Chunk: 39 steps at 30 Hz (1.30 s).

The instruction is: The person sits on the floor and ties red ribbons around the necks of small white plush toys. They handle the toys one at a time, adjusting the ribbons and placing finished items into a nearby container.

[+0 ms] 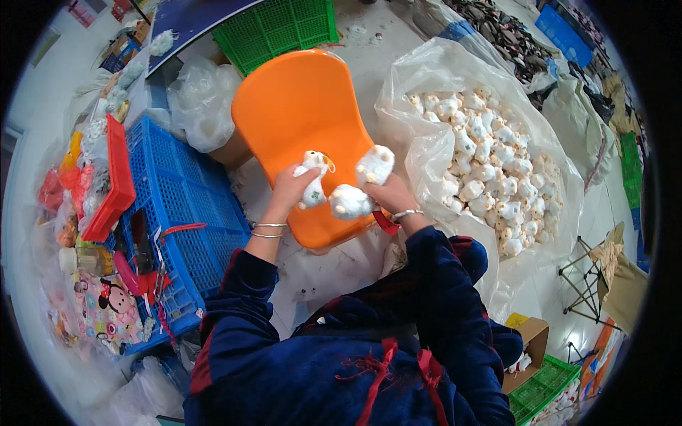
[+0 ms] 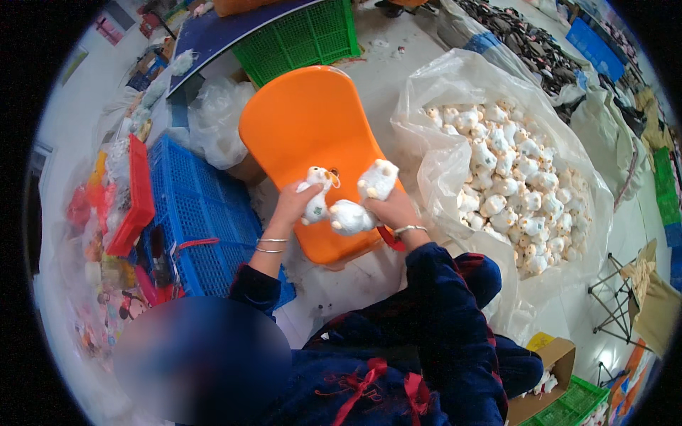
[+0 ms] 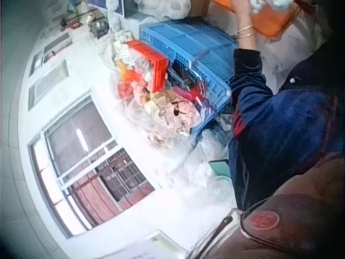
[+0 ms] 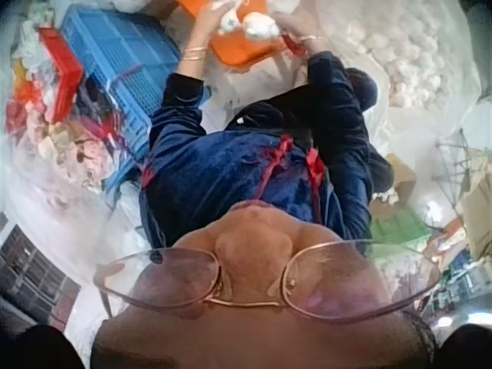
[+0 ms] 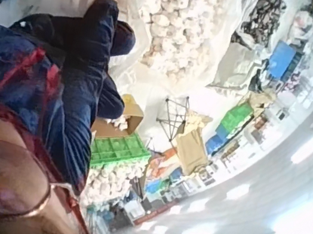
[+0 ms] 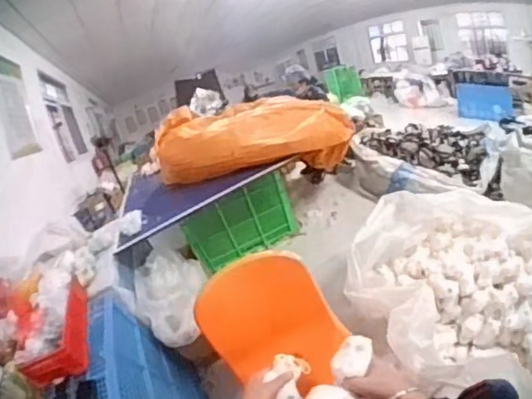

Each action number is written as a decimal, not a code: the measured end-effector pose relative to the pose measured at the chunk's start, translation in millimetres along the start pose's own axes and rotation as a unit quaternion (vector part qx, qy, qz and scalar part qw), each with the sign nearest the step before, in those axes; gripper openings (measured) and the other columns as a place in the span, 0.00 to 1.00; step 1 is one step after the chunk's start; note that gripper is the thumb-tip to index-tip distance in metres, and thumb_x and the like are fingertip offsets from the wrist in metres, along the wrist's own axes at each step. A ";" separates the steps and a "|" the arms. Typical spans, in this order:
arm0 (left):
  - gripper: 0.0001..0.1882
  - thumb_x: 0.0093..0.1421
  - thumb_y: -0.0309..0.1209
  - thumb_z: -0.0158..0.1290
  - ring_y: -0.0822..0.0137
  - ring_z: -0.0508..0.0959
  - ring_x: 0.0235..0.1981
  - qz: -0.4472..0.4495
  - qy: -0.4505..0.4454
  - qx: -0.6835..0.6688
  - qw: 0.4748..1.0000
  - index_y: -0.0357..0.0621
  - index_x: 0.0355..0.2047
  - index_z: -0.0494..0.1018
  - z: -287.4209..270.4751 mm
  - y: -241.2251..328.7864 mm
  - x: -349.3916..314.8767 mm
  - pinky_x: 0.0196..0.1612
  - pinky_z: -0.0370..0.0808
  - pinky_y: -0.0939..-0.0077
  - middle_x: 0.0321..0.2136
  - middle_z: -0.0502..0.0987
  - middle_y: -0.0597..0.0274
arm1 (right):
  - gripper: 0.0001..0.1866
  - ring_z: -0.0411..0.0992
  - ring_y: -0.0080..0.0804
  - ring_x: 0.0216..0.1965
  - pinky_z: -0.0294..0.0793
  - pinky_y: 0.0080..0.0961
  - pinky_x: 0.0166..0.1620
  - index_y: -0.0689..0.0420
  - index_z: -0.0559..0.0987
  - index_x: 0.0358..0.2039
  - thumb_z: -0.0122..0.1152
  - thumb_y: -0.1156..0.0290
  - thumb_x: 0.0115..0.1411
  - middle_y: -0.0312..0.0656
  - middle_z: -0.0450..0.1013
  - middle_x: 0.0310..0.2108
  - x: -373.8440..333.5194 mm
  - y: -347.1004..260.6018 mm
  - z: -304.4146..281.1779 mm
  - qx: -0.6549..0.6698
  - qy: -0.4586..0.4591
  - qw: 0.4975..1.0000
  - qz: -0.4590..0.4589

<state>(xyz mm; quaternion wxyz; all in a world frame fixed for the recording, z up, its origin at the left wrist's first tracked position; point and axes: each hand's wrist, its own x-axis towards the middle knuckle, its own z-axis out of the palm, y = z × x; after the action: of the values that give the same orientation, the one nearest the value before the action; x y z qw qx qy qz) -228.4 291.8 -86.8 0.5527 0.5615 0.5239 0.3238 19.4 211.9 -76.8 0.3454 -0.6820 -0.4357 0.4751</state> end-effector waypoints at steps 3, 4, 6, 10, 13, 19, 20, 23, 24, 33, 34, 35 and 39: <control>0.15 0.61 0.36 0.63 0.72 0.81 0.29 0.014 0.028 -0.023 0.999 0.35 0.40 0.81 -12.1 -2.5 0.0 0.31 0.76 0.75 0.30 0.82 0.62 | 0.28 0.80 0.44 0.46 0.77 0.35 0.50 0.58 0.82 0.47 0.69 0.55 0.47 0.49 0.81 0.43 14.7 -0.7 17.7 -0.011 -0.030 0.999 0.038; 0.15 0.61 0.35 0.63 0.73 0.81 0.29 0.008 0.043 -0.043 0.998 0.34 0.40 0.81 -9.8 2.8 -0.7 0.31 0.76 0.75 0.30 0.82 0.61 | 0.28 0.79 0.47 0.46 0.77 0.37 0.49 0.59 0.82 0.46 0.70 0.55 0.48 0.53 0.81 0.44 21.6 9.8 21.6 -0.027 -0.003 1.000 -0.002; 0.16 0.61 0.36 0.63 0.73 0.81 0.29 -0.008 0.046 -0.033 0.998 0.33 0.40 0.81 -16.5 7.2 2.9 0.31 0.76 0.75 0.30 0.83 0.60 | 0.30 0.79 0.50 0.46 0.77 0.39 0.50 0.61 0.82 0.46 0.70 0.52 0.48 0.55 0.80 0.43 27.8 12.8 29.7 -0.054 0.014 0.998 0.015; 0.17 0.59 0.37 0.64 0.71 0.82 0.29 0.004 0.038 0.087 0.995 0.32 0.39 0.81 -15.2 -18.7 17.4 0.32 0.77 0.74 0.29 0.83 0.59 | 0.33 0.79 0.53 0.47 0.77 0.42 0.51 0.65 0.80 0.44 0.72 0.48 0.49 0.59 0.80 0.42 37.3 28.4 36.5 -0.168 0.022 0.984 0.049; 0.18 0.62 0.38 0.62 0.72 0.81 0.31 -0.003 0.034 0.159 0.987 0.32 0.41 0.81 -14.6 -31.4 23.5 0.34 0.77 0.75 0.31 0.83 0.60 | 0.32 0.78 0.54 0.47 0.77 0.41 0.51 0.65 0.80 0.45 0.71 0.49 0.51 0.59 0.79 0.42 27.2 33.1 14.9 -0.165 0.032 0.985 0.039; 0.22 0.63 0.40 0.61 0.66 0.83 0.37 -0.005 0.065 0.252 0.966 0.32 0.46 0.79 -21.0 -91.2 46.9 0.40 0.78 0.71 0.37 0.84 0.54 | 0.22 0.78 0.32 0.37 0.76 0.26 0.44 0.66 0.81 0.41 0.67 0.57 0.59 0.45 0.80 0.34 -22.3 13.0 -102.7 0.029 0.015 0.999 -0.028; 0.22 0.63 0.41 0.61 0.66 0.82 0.38 0.004 0.069 0.297 0.952 0.32 0.46 0.79 -15.6 -84.4 45.4 0.41 0.78 0.71 0.37 0.83 0.53 | 0.20 0.78 0.29 0.35 0.76 0.25 0.42 0.65 0.81 0.40 0.67 0.58 0.59 0.42 0.80 0.33 -40.2 12.7 -123.7 0.103 0.027 0.993 -0.040; 0.20 0.64 0.40 0.60 0.58 0.82 0.40 0.004 0.052 0.301 0.952 0.34 0.46 0.78 -41.9 -103.8 59.7 0.45 0.78 0.61 0.38 0.82 0.49 | 0.10 0.74 0.20 0.35 0.73 0.20 0.43 0.62 0.81 0.39 0.62 0.67 0.66 0.35 0.77 0.32 -112.7 -2.0 -201.4 0.159 0.083 0.982 -0.060; 0.22 0.65 0.41 0.60 0.55 0.81 0.42 0.079 0.128 0.433 0.889 0.32 0.47 0.76 -49.3 -99.9 64.5 0.48 0.77 0.59 0.40 0.81 0.47 | 0.09 0.72 0.18 0.35 0.72 0.18 0.42 0.61 0.80 0.39 0.61 0.68 0.67 0.33 0.76 0.31 -130.8 11.9 -227.1 0.170 0.114 0.977 -0.064; 0.12 0.67 0.27 0.55 0.71 0.79 0.42 0.262 -0.269 0.171 0.911 0.36 0.48 0.77 272.7 84.2 56.9 0.47 0.77 0.75 0.42 0.81 0.61 | 0.14 0.75 0.23 0.30 0.75 0.24 0.35 0.63 0.79 0.37 0.66 0.64 0.62 0.39 0.78 0.28 -248.3 155.5 -292.8 0.010 0.170 0.964 0.205; 0.11 0.66 0.28 0.55 0.72 0.79 0.41 0.258 -0.310 0.223 0.888 0.36 0.47 0.78 321.6 88.1 48.3 0.45 0.77 0.74 0.41 0.81 0.61 | 0.17 0.77 0.29 0.30 0.77 0.28 0.36 0.63 0.79 0.41 0.67 0.62 0.61 0.43 0.79 0.30 -246.4 172.4 -281.4 -0.001 0.189 0.957 0.221; 0.12 0.65 0.30 0.57 0.71 0.80 0.40 0.206 -0.378 0.169 0.887 0.36 0.44 0.78 366.2 59.6 57.4 0.44 0.78 0.74 0.40 0.81 0.59 | 0.21 0.79 0.35 0.31 0.78 0.32 0.37 0.63 0.78 0.45 0.68 0.59 0.60 0.46 0.80 0.33 -243.2 186.8 -267.1 -0.010 0.207 0.948 0.241; 0.19 0.60 0.34 0.58 0.53 0.82 0.45 0.294 -0.456 0.414 0.731 0.41 0.50 0.77 489.3 -73.3 74.7 0.50 0.77 0.59 0.45 0.82 0.53 | 0.27 0.79 0.57 0.34 0.80 0.47 0.39 0.60 0.73 0.53 0.64 0.56 0.61 0.56 0.79 0.35 -225.1 213.7 -201.3 -0.178 0.143 0.963 0.145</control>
<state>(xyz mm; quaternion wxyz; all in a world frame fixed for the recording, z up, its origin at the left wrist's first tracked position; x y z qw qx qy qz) 233.9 213.1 -261.1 0.3150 0.9409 0.1001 -0.0742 229.2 -88.9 -125.4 0.2039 -0.8492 -0.3557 0.3327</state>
